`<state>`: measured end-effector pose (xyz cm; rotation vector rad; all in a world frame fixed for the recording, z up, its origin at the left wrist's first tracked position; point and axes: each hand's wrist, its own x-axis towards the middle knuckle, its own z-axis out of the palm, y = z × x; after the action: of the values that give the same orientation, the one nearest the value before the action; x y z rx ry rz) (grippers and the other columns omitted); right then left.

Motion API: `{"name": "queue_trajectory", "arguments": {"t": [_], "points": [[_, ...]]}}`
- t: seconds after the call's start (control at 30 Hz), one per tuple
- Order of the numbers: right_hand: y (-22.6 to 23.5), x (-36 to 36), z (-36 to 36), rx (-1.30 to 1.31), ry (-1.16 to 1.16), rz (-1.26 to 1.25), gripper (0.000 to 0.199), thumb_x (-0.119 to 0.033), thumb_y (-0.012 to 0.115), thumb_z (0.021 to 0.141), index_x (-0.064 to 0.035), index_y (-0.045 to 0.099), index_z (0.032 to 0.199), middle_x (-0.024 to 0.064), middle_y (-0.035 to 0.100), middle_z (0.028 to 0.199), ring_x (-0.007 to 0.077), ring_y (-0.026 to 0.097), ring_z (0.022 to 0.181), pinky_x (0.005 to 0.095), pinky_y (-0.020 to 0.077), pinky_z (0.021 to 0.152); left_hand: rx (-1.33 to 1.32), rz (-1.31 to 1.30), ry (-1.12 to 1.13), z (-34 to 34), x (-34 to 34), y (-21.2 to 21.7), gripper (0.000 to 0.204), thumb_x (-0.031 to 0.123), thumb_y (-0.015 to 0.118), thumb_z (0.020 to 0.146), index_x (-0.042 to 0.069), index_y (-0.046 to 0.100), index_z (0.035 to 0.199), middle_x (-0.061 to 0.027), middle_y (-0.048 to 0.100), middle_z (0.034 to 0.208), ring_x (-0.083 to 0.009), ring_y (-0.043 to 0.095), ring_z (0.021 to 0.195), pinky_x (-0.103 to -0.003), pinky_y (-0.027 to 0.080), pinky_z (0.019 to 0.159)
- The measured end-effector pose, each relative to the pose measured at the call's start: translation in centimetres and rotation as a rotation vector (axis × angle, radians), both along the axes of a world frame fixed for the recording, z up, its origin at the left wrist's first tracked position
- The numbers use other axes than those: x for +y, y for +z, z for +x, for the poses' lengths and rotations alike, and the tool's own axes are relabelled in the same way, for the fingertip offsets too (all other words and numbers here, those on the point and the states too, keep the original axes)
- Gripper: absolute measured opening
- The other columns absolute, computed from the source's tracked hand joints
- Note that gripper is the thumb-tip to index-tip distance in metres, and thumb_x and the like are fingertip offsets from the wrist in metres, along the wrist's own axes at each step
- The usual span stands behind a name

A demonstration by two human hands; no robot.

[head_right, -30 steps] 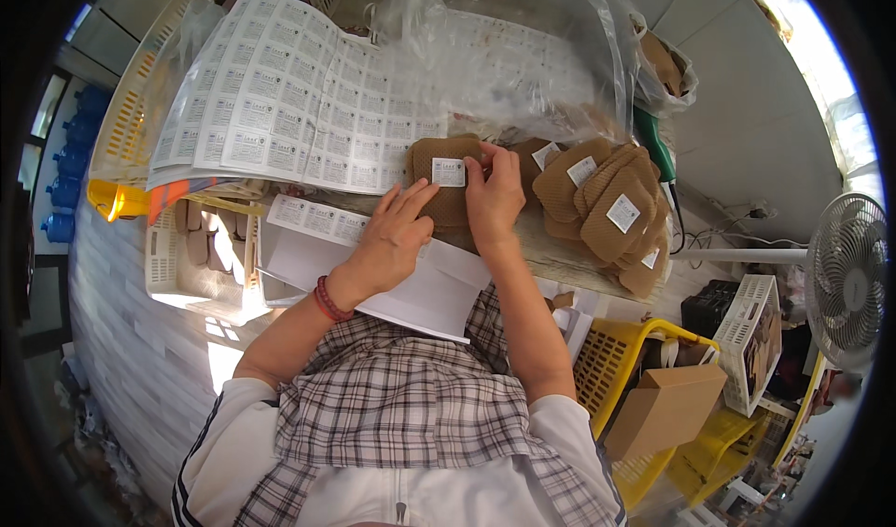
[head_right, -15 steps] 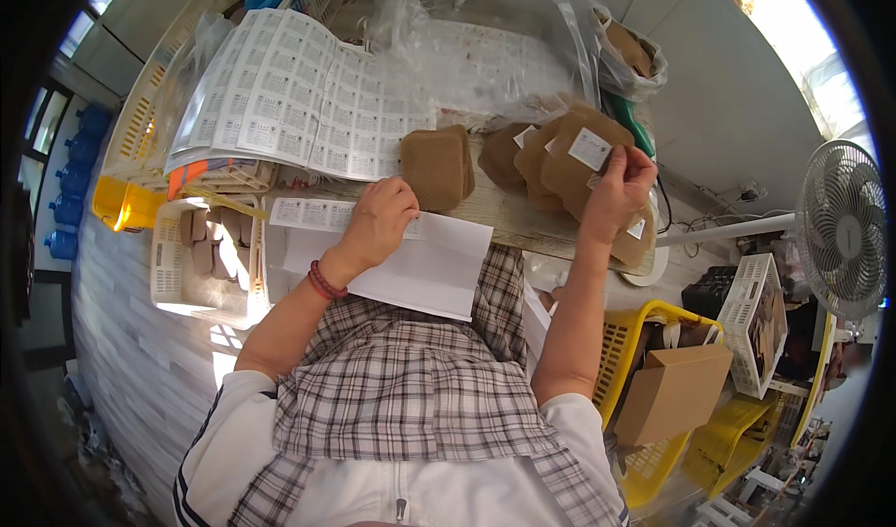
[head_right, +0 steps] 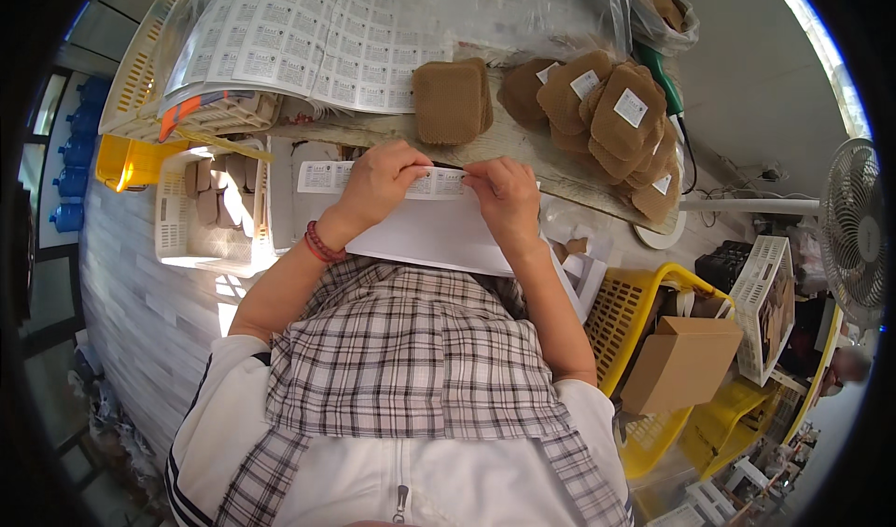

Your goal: The person repeatedly peels small white labels from a sheet and sticks them onto brown paper pouches. After labeling several pouches, they gather the labeled pouches and place them into a clear plastic bag.

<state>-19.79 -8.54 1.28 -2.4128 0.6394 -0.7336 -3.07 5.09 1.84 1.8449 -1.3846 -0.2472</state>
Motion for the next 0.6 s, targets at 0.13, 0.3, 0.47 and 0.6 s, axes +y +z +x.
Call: {"name": "queue_trajectory", "arguments": {"t": [0.13,0.3,0.47,0.6], "points": [[-0.6,0.0,0.4,-0.212,0.115,-0.254,0.015,-0.004,0.075,0.071,-0.0089,0.07,0.085,0.0023,0.068,0.087,0.0227,0.063,0.078,0.0344,0.0478,0.071,0.175,0.036,0.02,0.3,0.1,-0.7,0.011,0.013,0.068,0.086,0.005,0.072,0.093,-0.0087,0.062,0.08,-0.0241,0.061,0.073,-0.033,0.048,0.065],[-1.3,-0.2,0.5,-0.273,0.184,-0.439,0.02,0.0,0.073,0.068,-0.008,0.07,0.086,0.0031,0.068,0.09,0.0232,0.065,0.081,0.0337,0.0514,0.072,0.206,0.078,0.018,0.4,0.1,-0.5,0.012,0.016,0.07,0.085,0.007,0.073,0.093,-0.0063,0.062,0.078,-0.0213,0.061,0.07,-0.032,0.048,0.064],[-1.7,-0.1,1.0,-0.302,0.191,-0.416,0.019,0.002,0.072,0.068,-0.0066,0.069,0.085,0.0038,0.068,0.092,0.0239,0.064,0.08,0.0354,0.053,0.074,0.224,0.119,0.056,0.4,-0.2,-0.7,0.011,0.018,0.07,0.085,0.009,0.074,0.091,-0.0052,0.062,0.077,-0.0209,0.061,0.069,-0.031,0.048,0.063],[-1.9,0.4,1.0,-0.307,0.181,-0.364,0.019,0.003,0.072,0.067,-0.0064,0.068,0.083,0.0059,0.066,0.098,0.0269,0.064,0.083,0.0371,0.0543,0.078,0.212,0.128,0.08,0.6,-0.4,-0.9,0.012,0.019,0.07,0.084,0.009,0.074,0.09,-0.0051,0.063,0.077,-0.0209,0.062,0.069,-0.032,0.048,0.064]]}}
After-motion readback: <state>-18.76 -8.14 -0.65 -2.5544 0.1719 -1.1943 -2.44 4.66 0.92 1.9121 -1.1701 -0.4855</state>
